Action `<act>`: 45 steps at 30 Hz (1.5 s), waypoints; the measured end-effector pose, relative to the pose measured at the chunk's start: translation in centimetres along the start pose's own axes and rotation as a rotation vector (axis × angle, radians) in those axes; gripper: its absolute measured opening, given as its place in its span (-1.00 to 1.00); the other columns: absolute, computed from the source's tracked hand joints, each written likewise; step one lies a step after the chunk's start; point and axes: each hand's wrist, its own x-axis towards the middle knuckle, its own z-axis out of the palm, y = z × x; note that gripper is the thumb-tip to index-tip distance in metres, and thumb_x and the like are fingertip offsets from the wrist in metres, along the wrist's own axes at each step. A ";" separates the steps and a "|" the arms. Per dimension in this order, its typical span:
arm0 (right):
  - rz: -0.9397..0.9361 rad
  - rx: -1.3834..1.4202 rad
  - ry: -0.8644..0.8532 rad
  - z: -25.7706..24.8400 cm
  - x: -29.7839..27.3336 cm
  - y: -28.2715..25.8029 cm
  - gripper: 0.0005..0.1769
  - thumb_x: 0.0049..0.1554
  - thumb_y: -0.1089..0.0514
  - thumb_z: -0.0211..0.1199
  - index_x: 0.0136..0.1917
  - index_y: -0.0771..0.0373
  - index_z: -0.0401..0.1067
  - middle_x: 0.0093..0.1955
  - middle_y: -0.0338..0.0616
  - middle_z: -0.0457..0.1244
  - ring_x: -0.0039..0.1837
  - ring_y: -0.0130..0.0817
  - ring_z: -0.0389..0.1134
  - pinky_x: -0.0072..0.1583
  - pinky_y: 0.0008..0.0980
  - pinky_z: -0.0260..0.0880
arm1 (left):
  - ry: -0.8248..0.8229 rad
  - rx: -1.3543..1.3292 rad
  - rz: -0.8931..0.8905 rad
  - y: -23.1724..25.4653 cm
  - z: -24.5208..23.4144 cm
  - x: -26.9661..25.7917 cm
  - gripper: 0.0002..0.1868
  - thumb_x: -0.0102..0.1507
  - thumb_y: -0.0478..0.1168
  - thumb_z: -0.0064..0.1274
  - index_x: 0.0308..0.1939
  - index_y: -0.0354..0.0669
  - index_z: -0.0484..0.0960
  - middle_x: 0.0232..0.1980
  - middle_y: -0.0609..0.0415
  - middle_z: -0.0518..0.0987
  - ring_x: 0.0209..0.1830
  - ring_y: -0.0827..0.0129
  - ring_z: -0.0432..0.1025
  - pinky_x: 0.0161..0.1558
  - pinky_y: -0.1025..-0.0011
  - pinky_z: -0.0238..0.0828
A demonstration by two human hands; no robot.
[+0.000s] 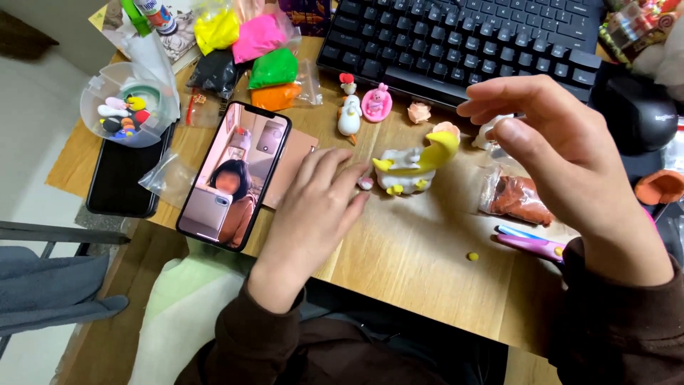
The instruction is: Assembling a decorative clay moon figure by attaching small stars and a bunny, using a sculpting tool for adjustments, and opening a new clay packet.
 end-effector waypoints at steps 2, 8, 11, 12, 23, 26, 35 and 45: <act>-0.013 -0.006 0.005 -0.1 -0.2 -0.1 -0.58 0.23 0.14 -0.05 0.30 0.38 0.24 0.18 0.01 0.26 0.23 -0.30 0.29 0.24 -0.39 0.29 | -0.034 -0.013 0.004 -0.1 -0.4 0.1 -0.62 0.24 -0.20 0.04 0.11 -0.26 0.52 0.19 -0.15 0.44 0.27 0.07 0.26 0.31 0.10 0.19; -0.013 -0.056 0.019 -0.1 -0.5 -0.4 -0.72 0.24 0.25 0.01 0.19 0.38 0.34 0.11 -0.06 0.29 0.19 -0.36 0.33 0.24 -0.43 0.34 | 0.075 -0.028 0.051 -0.1 -1.8 -0.4 -0.75 0.26 -0.22 0.08 -0.03 -0.26 0.56 0.03 -0.06 0.50 0.08 0.13 0.36 0.07 0.23 0.37; -0.018 -0.052 0.039 0.2 -0.7 -1.2 -0.76 0.24 0.26 0.03 0.13 0.39 0.37 0.07 -0.03 0.32 0.15 -0.37 0.35 0.22 -0.45 0.37 | 0.135 -0.140 0.059 0.6 -3.3 -0.9 -0.81 0.30 -0.24 0.02 -0.06 -0.26 0.55 -0.02 -0.05 0.50 0.02 0.12 0.37 0.01 0.23 0.34; -0.034 -0.078 0.053 0.4 -0.9 -1.7 -0.77 0.23 0.27 0.05 0.12 0.41 0.39 0.04 -0.03 0.33 0.11 -0.37 0.36 0.18 -0.46 0.38 | 0.166 -0.210 0.090 0.9 -3.7 -1.1 -0.79 0.30 -0.25 0.03 -0.05 -0.29 0.55 -0.04 -0.07 0.54 -0.01 0.14 0.42 0.03 0.25 0.37; 0.081 -0.147 -0.182 4.4 -2.6 -6.1 -0.48 0.00 0.00 0.28 0.24 0.07 0.38 0.07 -0.40 0.37 -0.18 -0.59 0.41 -0.28 -0.60 0.36 | 0.281 -0.408 0.286 3.9 -7.9 -1.1 -0.84 0.28 -0.41 0.07 -0.06 -0.34 0.54 -0.13 -0.05 0.57 -0.12 0.16 0.47 0.01 0.28 0.41; 0.083 -0.124 -0.150 4.6 -3.0 -5.6 -0.46 -0.03 0.09 0.35 0.23 0.08 0.36 -0.02 -0.40 0.37 -0.19 -0.66 0.40 -0.34 -0.65 0.28 | 0.261 -0.402 0.323 3.9 -7.7 -1.1 -0.76 0.26 -0.46 0.11 0.01 -0.33 0.50 -0.09 -0.06 0.58 -0.06 0.14 0.49 0.07 0.26 0.45; 0.137 0.269 0.092 6.5 -5.5 -3.6 -0.60 0.06 0.27 0.21 0.19 0.36 0.42 0.02 -0.06 0.39 0.08 -0.40 0.40 0.17 -0.48 0.43 | 0.320 -0.846 0.015 5.0 -3.4 -2.0 -0.62 0.22 -0.24 0.16 0.08 -0.24 0.47 0.03 -0.02 0.56 0.01 0.27 0.50 0.11 0.42 0.45; 0.187 0.553 0.406 9.8 -7.8 -0.7 -0.75 0.05 0.31 0.26 0.04 0.33 0.42 -0.06 -0.16 0.18 -0.07 -0.46 0.19 -0.05 -0.54 0.31 | -0.063 -1.784 -0.374 6.1 0.5 -3.0 -0.65 0.30 -0.12 -0.01 0.06 -0.29 0.51 -0.03 -0.01 0.58 -0.16 0.39 0.49 0.00 0.43 0.51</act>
